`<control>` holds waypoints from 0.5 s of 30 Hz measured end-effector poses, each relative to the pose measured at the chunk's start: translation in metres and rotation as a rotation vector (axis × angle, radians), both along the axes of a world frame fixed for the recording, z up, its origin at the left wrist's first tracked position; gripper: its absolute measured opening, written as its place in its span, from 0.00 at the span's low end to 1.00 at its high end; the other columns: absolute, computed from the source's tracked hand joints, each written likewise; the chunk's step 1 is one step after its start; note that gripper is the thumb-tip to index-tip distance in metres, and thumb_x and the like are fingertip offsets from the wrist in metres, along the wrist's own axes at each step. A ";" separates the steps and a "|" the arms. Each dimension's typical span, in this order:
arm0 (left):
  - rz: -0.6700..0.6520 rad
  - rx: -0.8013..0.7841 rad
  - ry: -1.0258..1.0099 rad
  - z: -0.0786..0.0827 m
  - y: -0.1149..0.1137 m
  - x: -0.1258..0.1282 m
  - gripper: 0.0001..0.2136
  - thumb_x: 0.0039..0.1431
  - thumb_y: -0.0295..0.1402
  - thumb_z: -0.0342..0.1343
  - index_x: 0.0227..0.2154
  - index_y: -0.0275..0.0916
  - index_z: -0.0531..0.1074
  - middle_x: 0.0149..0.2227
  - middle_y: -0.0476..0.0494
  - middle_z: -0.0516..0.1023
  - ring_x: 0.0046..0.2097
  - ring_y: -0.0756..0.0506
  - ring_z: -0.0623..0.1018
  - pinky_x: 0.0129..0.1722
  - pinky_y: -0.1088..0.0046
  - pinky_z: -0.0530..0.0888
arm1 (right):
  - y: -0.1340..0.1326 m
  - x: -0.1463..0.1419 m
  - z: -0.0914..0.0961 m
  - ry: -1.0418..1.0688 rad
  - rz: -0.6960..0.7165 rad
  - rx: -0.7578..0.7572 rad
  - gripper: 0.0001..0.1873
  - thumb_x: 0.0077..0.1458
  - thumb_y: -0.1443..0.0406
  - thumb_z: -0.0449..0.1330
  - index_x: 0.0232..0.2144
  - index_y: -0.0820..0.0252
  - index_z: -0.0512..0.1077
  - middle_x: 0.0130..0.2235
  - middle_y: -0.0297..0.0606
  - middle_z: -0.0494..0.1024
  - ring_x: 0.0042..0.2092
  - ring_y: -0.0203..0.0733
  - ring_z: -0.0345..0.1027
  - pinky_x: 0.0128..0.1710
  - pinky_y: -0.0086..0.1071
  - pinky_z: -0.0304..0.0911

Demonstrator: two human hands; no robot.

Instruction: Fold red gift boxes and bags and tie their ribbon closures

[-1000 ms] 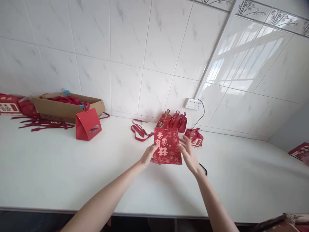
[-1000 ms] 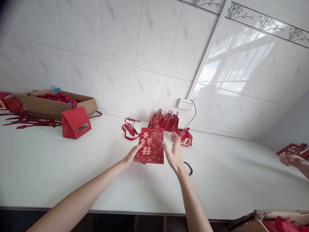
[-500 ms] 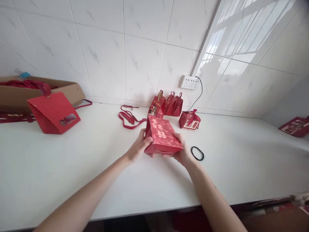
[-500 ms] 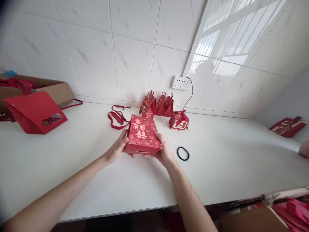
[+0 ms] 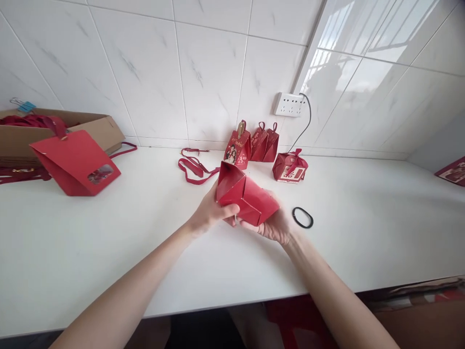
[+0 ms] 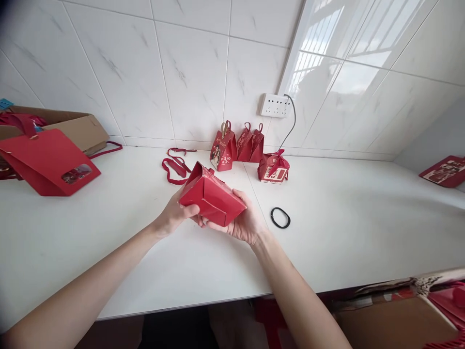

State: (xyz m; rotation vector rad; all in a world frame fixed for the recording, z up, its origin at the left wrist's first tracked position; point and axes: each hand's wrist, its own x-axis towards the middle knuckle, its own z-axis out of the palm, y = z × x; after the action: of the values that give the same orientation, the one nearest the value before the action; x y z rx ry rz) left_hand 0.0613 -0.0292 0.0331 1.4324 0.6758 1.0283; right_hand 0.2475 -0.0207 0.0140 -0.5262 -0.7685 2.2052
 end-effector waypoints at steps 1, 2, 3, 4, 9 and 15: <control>0.037 0.018 0.007 0.000 -0.001 0.002 0.37 0.41 0.45 0.64 0.54 0.38 0.58 0.32 0.44 0.76 0.26 0.48 0.75 0.24 0.73 0.74 | -0.001 -0.001 0.001 0.002 0.012 0.025 0.27 0.61 0.54 0.40 0.53 0.67 0.58 0.45 0.52 0.73 0.41 0.44 0.73 0.41 0.38 0.71; 0.076 0.035 0.006 -0.001 -0.002 0.003 0.35 0.41 0.43 0.64 0.52 0.38 0.60 0.31 0.44 0.76 0.26 0.48 0.74 0.22 0.74 0.73 | -0.002 -0.001 0.001 -0.004 0.028 0.050 0.27 0.61 0.54 0.40 0.54 0.67 0.58 0.47 0.52 0.73 0.42 0.45 0.73 0.42 0.39 0.70; 0.112 0.052 -0.004 -0.002 -0.003 0.004 0.32 0.42 0.43 0.63 0.51 0.37 0.62 0.30 0.45 0.75 0.25 0.48 0.74 0.21 0.75 0.72 | -0.003 -0.001 0.002 -0.020 0.055 0.070 0.27 0.61 0.54 0.40 0.54 0.66 0.58 0.47 0.52 0.73 0.43 0.45 0.72 0.43 0.41 0.69; 0.138 0.065 -0.018 -0.003 -0.003 0.004 0.30 0.43 0.45 0.62 0.49 0.36 0.64 0.28 0.45 0.75 0.24 0.48 0.73 0.21 0.75 0.71 | -0.005 -0.002 0.003 -0.042 0.090 0.089 0.28 0.61 0.53 0.40 0.54 0.66 0.59 0.47 0.51 0.73 0.43 0.46 0.72 0.44 0.42 0.68; 0.122 0.049 -0.054 -0.006 -0.003 0.001 0.30 0.49 0.52 0.51 0.51 0.36 0.65 0.26 0.44 0.76 0.21 0.49 0.71 0.17 0.75 0.68 | -0.011 -0.004 0.006 -0.153 0.240 0.168 0.34 0.57 0.45 0.40 0.50 0.67 0.64 0.45 0.52 0.74 0.42 0.51 0.74 0.47 0.48 0.64; 0.082 0.012 -0.076 -0.003 -0.005 0.001 0.23 0.50 0.52 0.51 0.35 0.35 0.72 0.21 0.46 0.74 0.19 0.49 0.71 0.16 0.74 0.67 | -0.013 -0.007 0.006 -0.157 0.278 0.198 0.37 0.56 0.43 0.39 0.49 0.66 0.66 0.45 0.50 0.73 0.42 0.50 0.73 0.45 0.44 0.64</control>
State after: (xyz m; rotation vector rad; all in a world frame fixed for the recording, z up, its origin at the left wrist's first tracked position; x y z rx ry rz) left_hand 0.0623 -0.0341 0.0302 1.3775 0.6788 1.1471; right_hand 0.2407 -0.0333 0.0197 -0.5233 -1.1912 2.3232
